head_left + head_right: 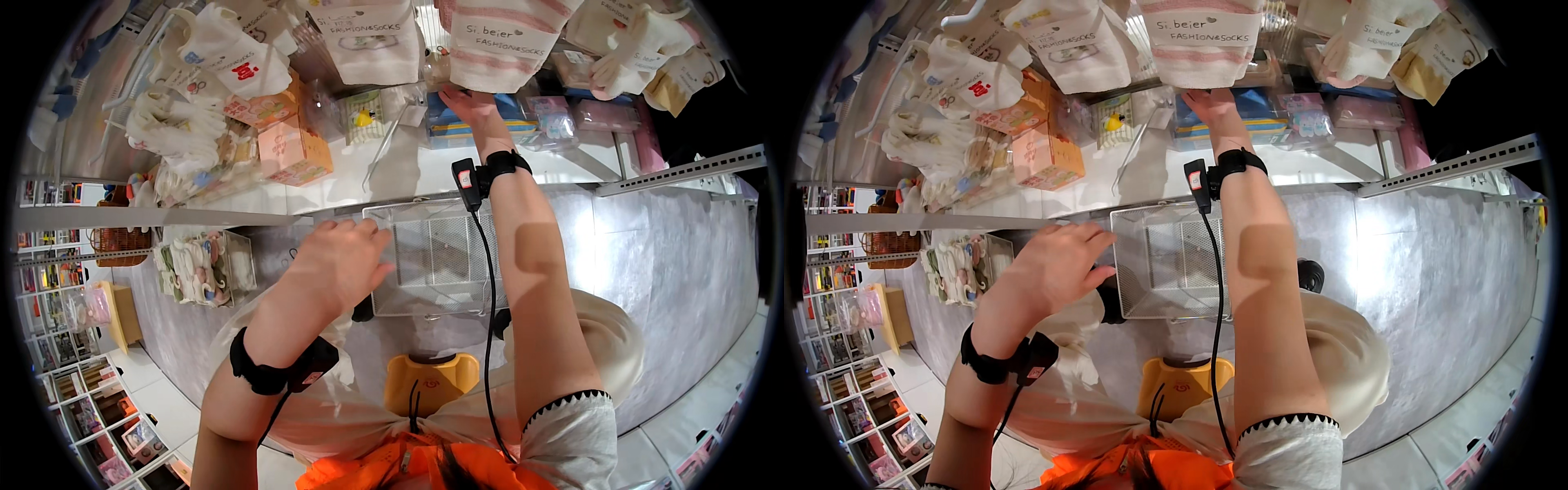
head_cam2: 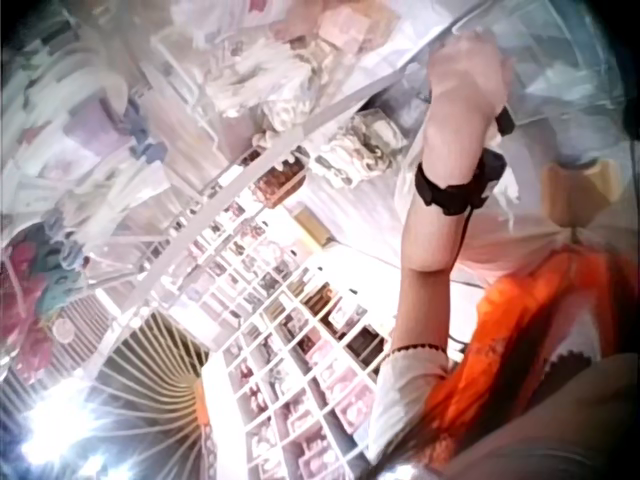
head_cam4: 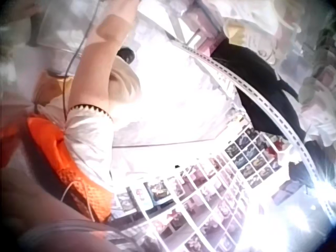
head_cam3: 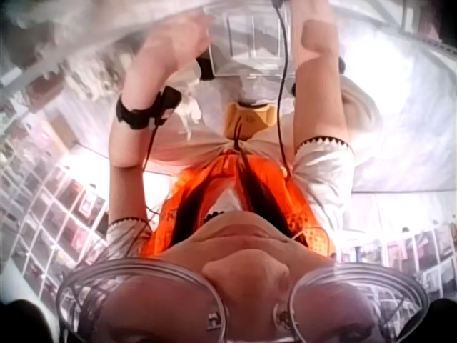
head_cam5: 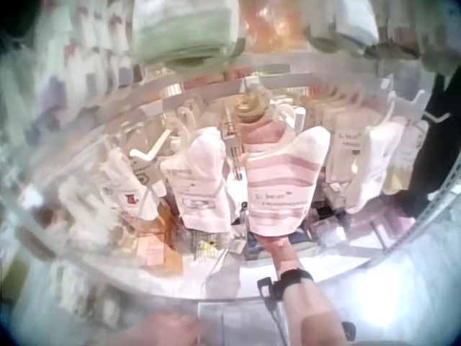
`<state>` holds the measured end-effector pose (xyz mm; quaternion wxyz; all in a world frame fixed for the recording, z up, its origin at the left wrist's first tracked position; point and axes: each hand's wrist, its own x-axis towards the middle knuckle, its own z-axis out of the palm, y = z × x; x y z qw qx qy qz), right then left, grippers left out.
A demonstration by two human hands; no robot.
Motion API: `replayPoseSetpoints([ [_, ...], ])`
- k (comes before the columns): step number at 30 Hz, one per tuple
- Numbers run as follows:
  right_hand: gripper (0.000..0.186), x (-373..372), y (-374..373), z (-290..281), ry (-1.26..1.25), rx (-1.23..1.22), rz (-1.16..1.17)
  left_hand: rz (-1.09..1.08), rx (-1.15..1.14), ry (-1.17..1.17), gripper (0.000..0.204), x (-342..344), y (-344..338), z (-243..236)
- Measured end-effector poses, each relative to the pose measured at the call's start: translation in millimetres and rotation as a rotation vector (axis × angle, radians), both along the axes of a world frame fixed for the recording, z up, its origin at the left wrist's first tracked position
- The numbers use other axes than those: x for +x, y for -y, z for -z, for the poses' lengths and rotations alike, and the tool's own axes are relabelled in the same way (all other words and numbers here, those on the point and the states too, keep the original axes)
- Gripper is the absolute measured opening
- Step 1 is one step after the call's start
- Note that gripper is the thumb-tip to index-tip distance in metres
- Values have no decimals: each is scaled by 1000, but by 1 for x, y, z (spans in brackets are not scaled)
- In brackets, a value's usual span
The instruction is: The person picks up and arranges packages of socks on store shelves by hand, sorting them into stacks, and then picks up a yellow stool and moves a clear plastic bin.
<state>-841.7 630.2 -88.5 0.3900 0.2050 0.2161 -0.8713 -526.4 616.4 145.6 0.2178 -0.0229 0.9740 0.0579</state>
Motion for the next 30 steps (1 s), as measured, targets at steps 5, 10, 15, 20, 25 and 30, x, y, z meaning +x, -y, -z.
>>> replayPoseSetpoints([
  [5, 41, -5, 4, 3, -193, -148, 62, 14, 38, -53, 24, 4, 0, 2],
  [10, 39, 5, -10, 7, -355, -114, 202, 9, 13, -9, 33, -1, -3, -3],
  [15, 34, 17, -27, 7, -298, 309, 430, 2, 25, 47, 32, -7, -7, -4],
  [20, 57, 64, -46, -9, 174, 1208, 323, 10, -22, 60, 31, -4, -7, 0],
  [25, 73, 60, -51, 51, 48, 527, 279, 45, 12, 11, 26, -8, -10, 2],
  [30, 68, 70, -47, 52, -140, 575, 107, 75, -25, -44, 26, -8, -8, 9],
])
